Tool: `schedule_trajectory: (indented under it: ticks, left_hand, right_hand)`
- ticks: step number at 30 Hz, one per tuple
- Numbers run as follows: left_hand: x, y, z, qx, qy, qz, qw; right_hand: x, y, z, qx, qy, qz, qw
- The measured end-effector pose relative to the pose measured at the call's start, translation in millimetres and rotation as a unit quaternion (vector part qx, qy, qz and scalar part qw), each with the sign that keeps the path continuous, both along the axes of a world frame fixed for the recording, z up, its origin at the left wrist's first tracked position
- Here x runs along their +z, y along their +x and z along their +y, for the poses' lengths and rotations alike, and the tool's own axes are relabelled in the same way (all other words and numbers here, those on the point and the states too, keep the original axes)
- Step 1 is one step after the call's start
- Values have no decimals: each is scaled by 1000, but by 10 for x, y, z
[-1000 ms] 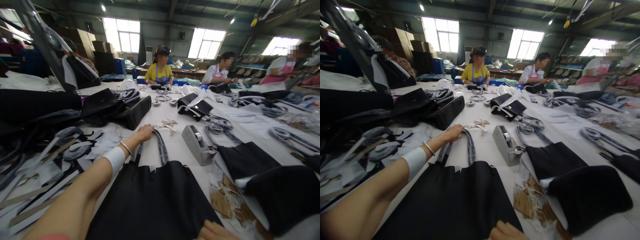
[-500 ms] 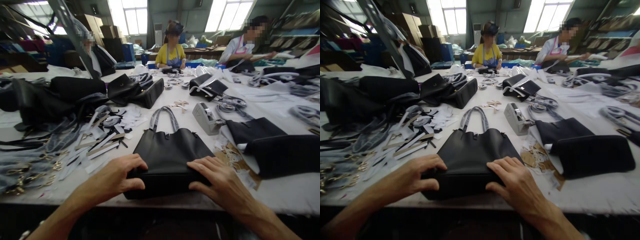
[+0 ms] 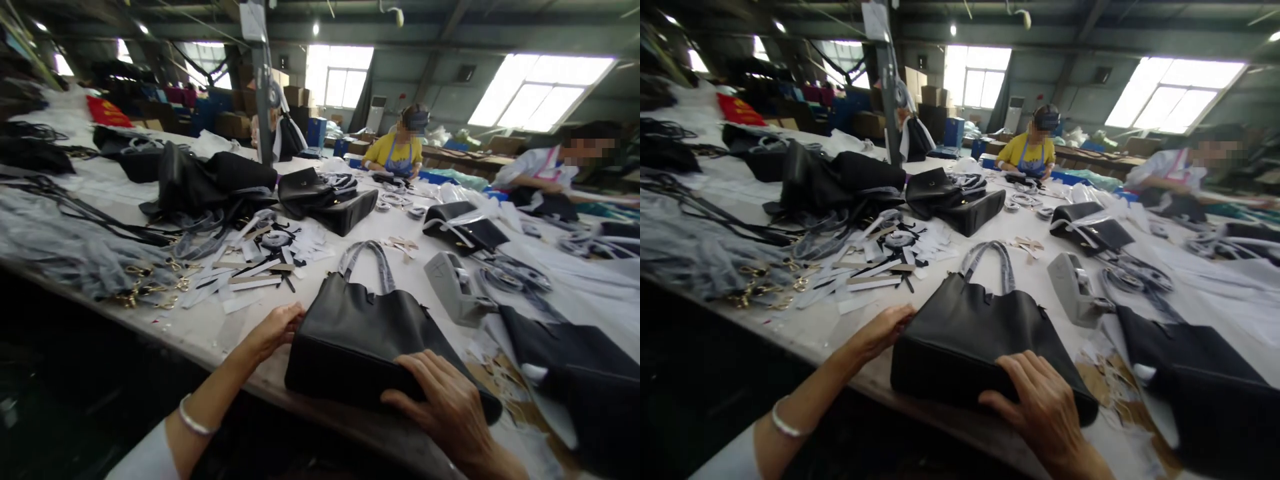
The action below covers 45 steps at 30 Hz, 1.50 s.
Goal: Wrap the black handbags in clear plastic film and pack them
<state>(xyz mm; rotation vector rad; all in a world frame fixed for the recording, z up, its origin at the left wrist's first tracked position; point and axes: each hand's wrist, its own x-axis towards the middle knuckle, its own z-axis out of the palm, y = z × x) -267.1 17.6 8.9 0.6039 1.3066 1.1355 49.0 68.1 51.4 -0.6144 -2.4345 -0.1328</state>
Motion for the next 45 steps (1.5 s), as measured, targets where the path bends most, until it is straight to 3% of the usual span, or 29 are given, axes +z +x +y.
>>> schedule_trajectory:
  ticks: [2,10,14,18,23,27,30,34,38,41,45]
  left_hand:
    - [-73,5,154,-46,-19,-95,994]
    - [-190,35,674,-88,-39,-221,970]
    - [-283,54,791,-95,-62,-223,968]
    - [-306,249,911,-116,-79,-191,972]
    - [-183,288,991,-116,-51,-94,987]
    - [-133,-73,919,-69,-8,55,996]
    - [-172,-295,831,-50,-2,194,980]
    - [-246,-324,807,-47,-5,345,937]
    - [-255,-321,971,-69,-14,411,909]
    - [-117,-401,1105,-93,-2,448,889]
    - [317,-420,964,-125,66,491,860]
  right_hand:
    - [5,6,10,11,13,1,1000]
    - [9,-16,139,42,64,-25,997]
    - [28,-81,208,57,96,-27,993]
    - [54,-148,238,60,123,-29,990]
    - [96,-150,238,45,108,-32,993]
    - [92,-103,255,59,34,-39,997]
    - [60,-154,310,33,-72,-104,991]
    - [64,-357,461,-76,-235,-234,940]
    - [118,-529,649,-108,-346,-284,888]
    - [111,-589,762,-109,-364,-282,881]
    - [27,-652,806,-134,-361,-293,875]
